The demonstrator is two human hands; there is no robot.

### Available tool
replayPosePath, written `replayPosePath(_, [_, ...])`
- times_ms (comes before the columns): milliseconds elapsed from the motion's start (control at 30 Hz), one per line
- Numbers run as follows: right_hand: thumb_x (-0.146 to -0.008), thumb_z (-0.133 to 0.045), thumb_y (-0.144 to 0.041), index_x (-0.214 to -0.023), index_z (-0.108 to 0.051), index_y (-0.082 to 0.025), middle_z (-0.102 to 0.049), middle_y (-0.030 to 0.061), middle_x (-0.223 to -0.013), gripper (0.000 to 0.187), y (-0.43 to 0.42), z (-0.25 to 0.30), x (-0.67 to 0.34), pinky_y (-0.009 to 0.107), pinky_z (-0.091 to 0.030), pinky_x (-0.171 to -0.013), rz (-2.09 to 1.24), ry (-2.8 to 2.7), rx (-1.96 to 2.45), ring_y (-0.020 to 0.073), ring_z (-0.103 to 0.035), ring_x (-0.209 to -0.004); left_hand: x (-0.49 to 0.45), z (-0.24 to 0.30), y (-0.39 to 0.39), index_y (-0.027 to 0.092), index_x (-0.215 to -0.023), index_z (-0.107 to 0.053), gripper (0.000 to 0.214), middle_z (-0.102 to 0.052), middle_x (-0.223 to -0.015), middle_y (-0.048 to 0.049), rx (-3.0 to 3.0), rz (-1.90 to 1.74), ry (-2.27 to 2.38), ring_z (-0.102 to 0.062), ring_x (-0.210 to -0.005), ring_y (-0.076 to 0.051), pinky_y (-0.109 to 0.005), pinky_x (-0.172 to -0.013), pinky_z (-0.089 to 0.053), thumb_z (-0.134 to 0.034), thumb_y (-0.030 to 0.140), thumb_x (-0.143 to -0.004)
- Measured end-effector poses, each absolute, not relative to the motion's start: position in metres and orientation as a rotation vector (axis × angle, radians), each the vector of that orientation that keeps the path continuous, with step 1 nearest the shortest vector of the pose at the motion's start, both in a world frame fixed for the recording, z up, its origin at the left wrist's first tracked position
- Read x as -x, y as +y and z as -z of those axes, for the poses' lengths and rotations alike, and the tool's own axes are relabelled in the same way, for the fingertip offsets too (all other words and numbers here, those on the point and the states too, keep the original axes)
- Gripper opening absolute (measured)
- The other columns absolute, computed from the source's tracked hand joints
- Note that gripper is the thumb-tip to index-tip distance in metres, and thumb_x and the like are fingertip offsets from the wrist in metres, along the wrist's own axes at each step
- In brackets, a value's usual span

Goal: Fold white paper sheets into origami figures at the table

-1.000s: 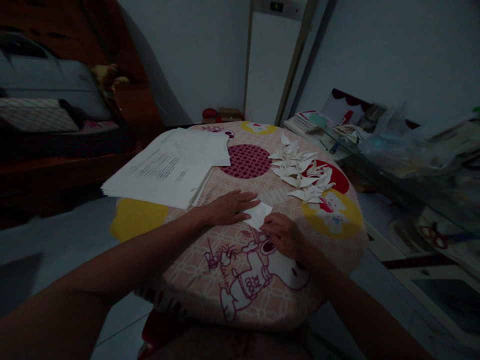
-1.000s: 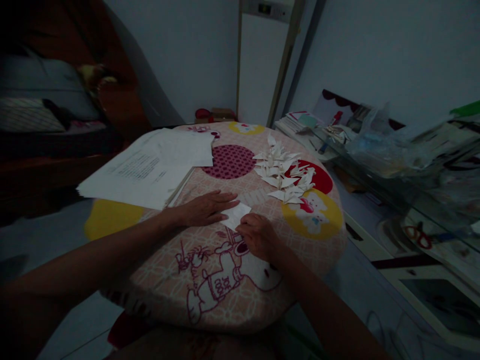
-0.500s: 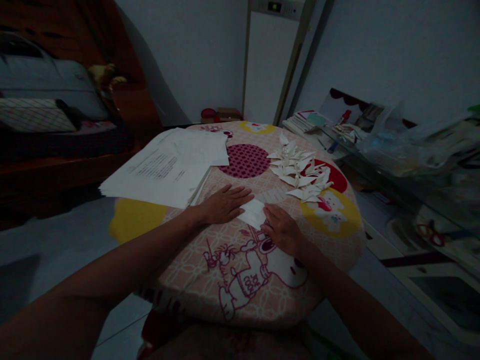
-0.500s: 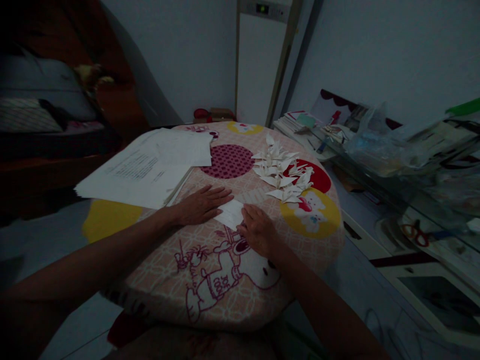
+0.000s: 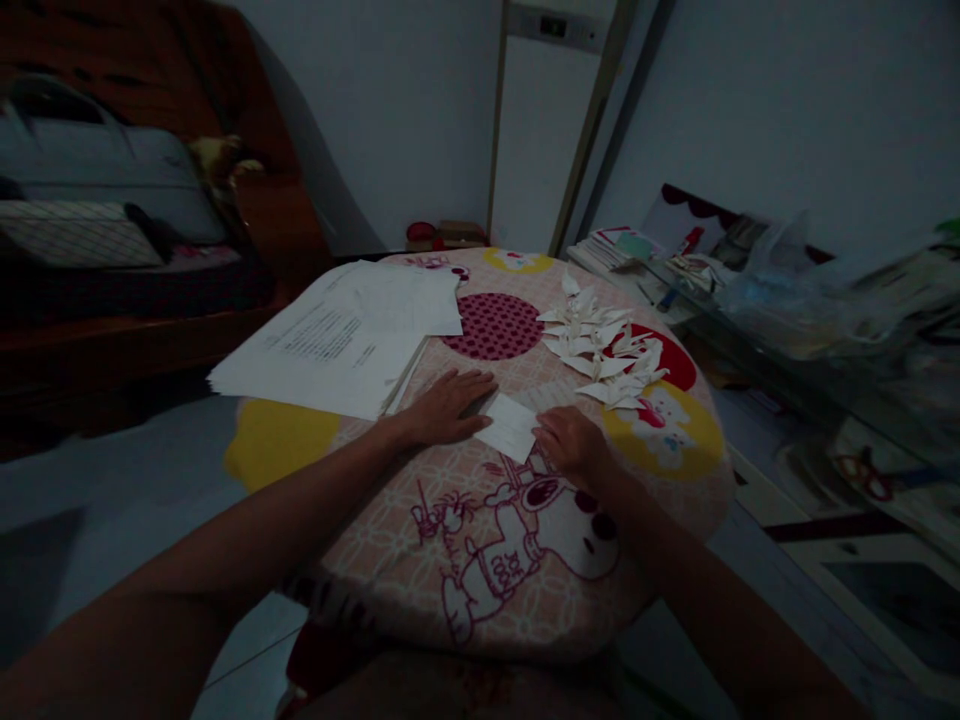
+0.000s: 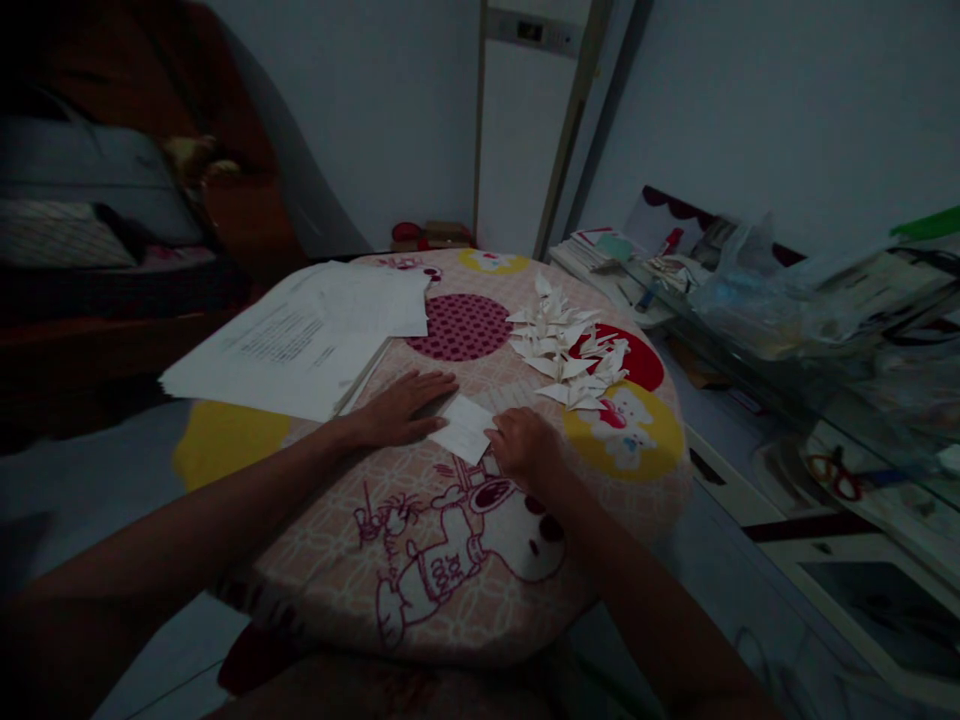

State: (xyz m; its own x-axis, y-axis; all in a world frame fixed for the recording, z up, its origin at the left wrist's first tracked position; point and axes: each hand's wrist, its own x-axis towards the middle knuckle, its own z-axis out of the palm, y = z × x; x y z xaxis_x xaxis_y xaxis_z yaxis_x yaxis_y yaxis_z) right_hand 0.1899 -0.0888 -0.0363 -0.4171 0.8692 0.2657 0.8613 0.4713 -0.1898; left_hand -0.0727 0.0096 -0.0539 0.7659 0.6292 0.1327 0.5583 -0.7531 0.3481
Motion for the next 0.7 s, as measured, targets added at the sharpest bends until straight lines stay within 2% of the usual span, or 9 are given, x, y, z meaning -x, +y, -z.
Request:
replayPosePath(100, [-0.098,-0.052,-0.032,-0.089,-0.068,-0.016,-0.067,0.0116,-0.089,0.025,-0.077,0.040,-0.189,0.035,-0.044,-0.079,0.042,-2.396,1.527,0.0236,-0.056,-0.086,0.055,0.057,0.007,0.015,-0.133,-0.055,0.055,-0.048,-0.153,-0.0199,-2.590,-0.453,1.037,-0.043,-0.142,-0.036,-0.058,-0.120,-0.028,-0.059,0.049,-0.090])
replayPosePath(200, [-0.097,-0.054,-0.034,-0.100,-0.070,-0.014,-0.067,0.0123,-0.093,0.026,-0.066,0.047,-0.192,0.034,-0.044,-0.080,0.014,-2.366,1.514,0.0239,-0.058,-0.088,0.040,0.054,0.004,0.016,-0.113,-0.063,0.039,-0.055,-0.144,-0.0191,-2.468,-0.550,1.094,-0.052,-0.133,-0.035,-0.053,-0.113,-0.040,-0.070,0.036,-0.080])
replayPosePath(267, [-0.096,-0.057,-0.034,-0.107,-0.070,-0.015,-0.068,0.0110,-0.095,0.026,-0.059,0.050,-0.196,0.033,-0.044,-0.081,-0.072,-2.348,1.473,0.0223,-0.059,-0.088,0.032,0.050,0.000,0.018,-0.107,-0.063,0.033,-0.062,-0.133,-0.0151,-2.406,-0.619,1.091,-0.057,-0.124,-0.032,-0.050,-0.108,-0.046,-0.071,0.028,-0.076])
replayPosePath(333, [-0.092,-0.062,-0.033,-0.108,-0.071,-0.016,-0.069,0.0090,-0.096,0.025,-0.053,0.050,-0.199,0.031,-0.044,-0.080,-0.176,-2.318,1.494,0.0201,-0.060,-0.086,0.027,0.046,-0.005,0.020,-0.110,-0.062,0.037,-0.067,-0.122,-0.0110,-2.378,-0.659,1.065,-0.061,-0.114,-0.030,-0.049,-0.101,-0.050,-0.071,0.024,-0.075])
replayPosePath(467, [-0.087,-0.070,-0.032,-0.102,-0.074,-0.018,-0.070,0.0053,-0.090,0.021,-0.045,0.041,-0.195,0.030,-0.044,-0.075,-0.338,-2.255,1.656,0.0175,-0.061,-0.079,0.022,0.045,-0.015,0.020,-0.118,-0.061,0.044,-0.065,-0.118,-0.0112,-2.455,-0.671,1.091,-0.060,-0.110,-0.030,-0.048,-0.098,-0.050,-0.074,0.028,-0.077])
replayPosePath(600, [-0.087,-0.071,-0.032,-0.099,-0.076,-0.019,-0.072,0.0062,-0.094,0.019,-0.047,0.035,-0.184,0.031,-0.044,-0.079,-0.387,-2.229,1.692,0.0179,-0.063,-0.084,0.021,0.049,-0.017,0.017,-0.111,-0.063,0.037,-0.062,-0.118,-0.0148,-2.554,-0.635,1.090,-0.057,-0.111,-0.031,-0.048,-0.099,-0.048,-0.074,0.036,-0.081])
replayPosePath(700, [-0.088,-0.069,-0.029,-0.100,-0.076,-0.017,-0.073,0.0089,-0.098,0.018,-0.049,0.034,-0.178,0.031,-0.045,-0.081,-0.368,-2.243,1.685,0.0191,-0.063,-0.089,0.021,0.050,-0.014,0.018,-0.103,-0.063,0.036,-0.063,-0.111,-0.0127,-2.546,-0.647,1.097,-0.058,-0.105,-0.030,-0.046,-0.094,-0.049,-0.078,0.038,-0.077])
